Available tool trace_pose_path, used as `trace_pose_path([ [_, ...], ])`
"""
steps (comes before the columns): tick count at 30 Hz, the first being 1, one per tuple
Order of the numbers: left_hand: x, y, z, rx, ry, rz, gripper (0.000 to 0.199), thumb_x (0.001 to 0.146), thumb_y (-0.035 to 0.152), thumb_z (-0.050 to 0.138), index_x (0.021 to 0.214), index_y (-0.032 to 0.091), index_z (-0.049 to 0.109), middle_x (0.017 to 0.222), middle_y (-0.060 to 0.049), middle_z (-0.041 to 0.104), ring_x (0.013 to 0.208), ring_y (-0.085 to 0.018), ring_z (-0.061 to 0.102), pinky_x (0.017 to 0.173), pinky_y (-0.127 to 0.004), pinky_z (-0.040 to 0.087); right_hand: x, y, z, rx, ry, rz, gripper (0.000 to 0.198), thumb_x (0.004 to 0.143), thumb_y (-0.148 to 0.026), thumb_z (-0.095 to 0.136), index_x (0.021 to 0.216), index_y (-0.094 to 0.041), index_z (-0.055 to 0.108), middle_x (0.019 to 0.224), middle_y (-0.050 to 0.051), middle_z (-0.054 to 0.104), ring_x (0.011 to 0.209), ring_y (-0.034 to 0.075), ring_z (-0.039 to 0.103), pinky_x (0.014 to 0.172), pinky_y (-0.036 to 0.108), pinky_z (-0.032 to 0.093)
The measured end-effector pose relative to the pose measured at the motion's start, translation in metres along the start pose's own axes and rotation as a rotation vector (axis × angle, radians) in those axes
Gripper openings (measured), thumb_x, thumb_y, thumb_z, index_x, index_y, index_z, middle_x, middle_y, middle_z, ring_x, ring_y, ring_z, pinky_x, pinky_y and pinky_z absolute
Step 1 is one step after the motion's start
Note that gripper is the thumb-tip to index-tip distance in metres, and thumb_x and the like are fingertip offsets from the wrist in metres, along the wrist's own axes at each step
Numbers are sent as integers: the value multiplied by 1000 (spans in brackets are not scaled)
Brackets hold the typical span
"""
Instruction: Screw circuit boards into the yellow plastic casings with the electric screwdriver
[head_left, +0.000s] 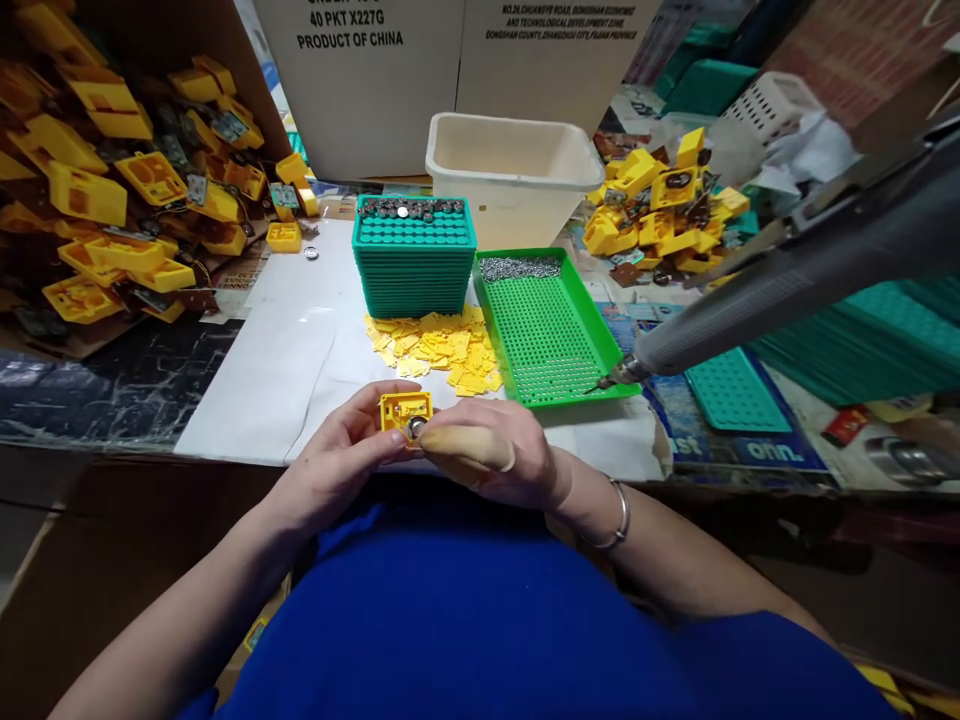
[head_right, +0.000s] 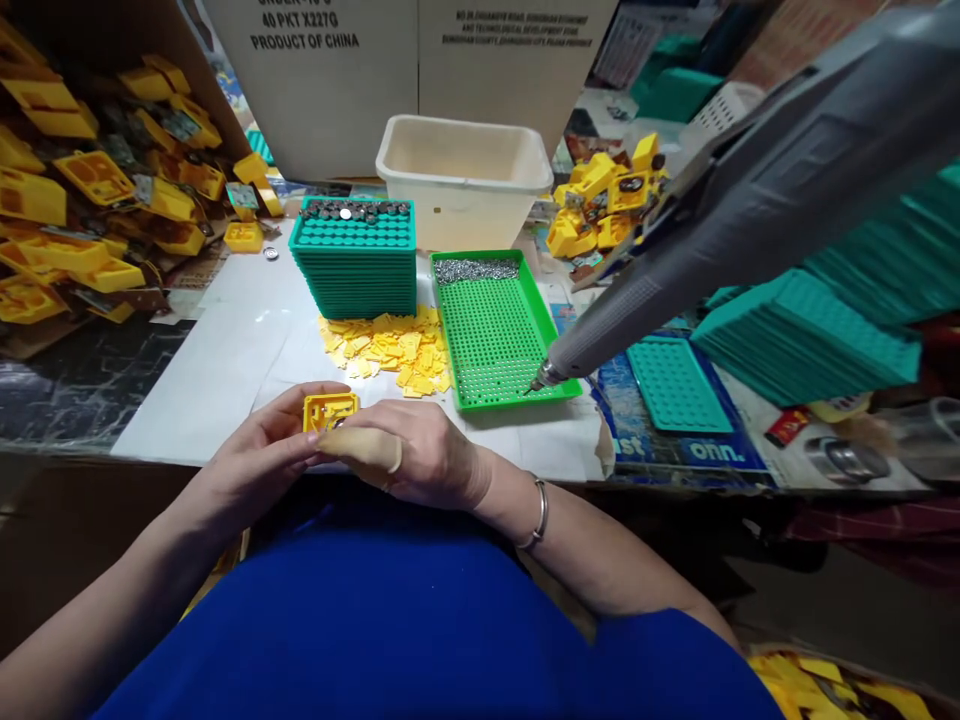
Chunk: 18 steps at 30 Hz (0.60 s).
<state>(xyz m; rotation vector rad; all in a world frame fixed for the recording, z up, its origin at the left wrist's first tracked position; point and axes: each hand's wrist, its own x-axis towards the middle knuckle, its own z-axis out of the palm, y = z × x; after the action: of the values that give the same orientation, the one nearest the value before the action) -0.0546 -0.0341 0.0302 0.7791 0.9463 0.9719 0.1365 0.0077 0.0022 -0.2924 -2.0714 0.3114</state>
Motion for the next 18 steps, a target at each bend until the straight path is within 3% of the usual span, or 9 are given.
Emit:
trace_pose_path([
  [4, -2, 2, -4, -43, -88, -9, 39, 79, 25, 76, 116, 23, 66, 103, -6, 72, 93, -18, 69, 82, -27, 56, 1, -1, -2, 6, 15, 24, 28, 86, -12, 64, 110, -18, 53, 91, 6, 74, 82, 11, 71, 73, 22, 59],
  [10, -2, -4, -3, 82, -5, 31, 34, 83, 26, 71, 116, 23, 62, 100, -5, 72, 89, -19, 68, 84, -32, 54, 0, -3, -6, -42, -177, -26, 17, 95, -21, 49, 109, -16, 56, 92, 5, 74, 92, 10, 70, 85, 22, 58],
  [14, -4, -7, -2, 211, 66, 150, 25, 86, 27, 68, 110, 24, 66, 98, -2, 70, 93, -19, 65, 85, -30, 50, -2, -6, -4, -19, -107, -23, 10, 91, -19, 58, 100, -15, 59, 93, 7, 73, 86, 9, 69, 78, 19, 57],
  [18, -4, -8, -2, 268, 85, 188, 20, 85, 25, 69, 106, 24, 70, 97, -1, 70, 89, -16, 63, 81, -26, 49, 2, -8, -4, -72, -68, 86, 15, 90, -20, 61, 104, -16, 65, 87, 5, 72, 79, 10, 67, 71, 20, 56],
])
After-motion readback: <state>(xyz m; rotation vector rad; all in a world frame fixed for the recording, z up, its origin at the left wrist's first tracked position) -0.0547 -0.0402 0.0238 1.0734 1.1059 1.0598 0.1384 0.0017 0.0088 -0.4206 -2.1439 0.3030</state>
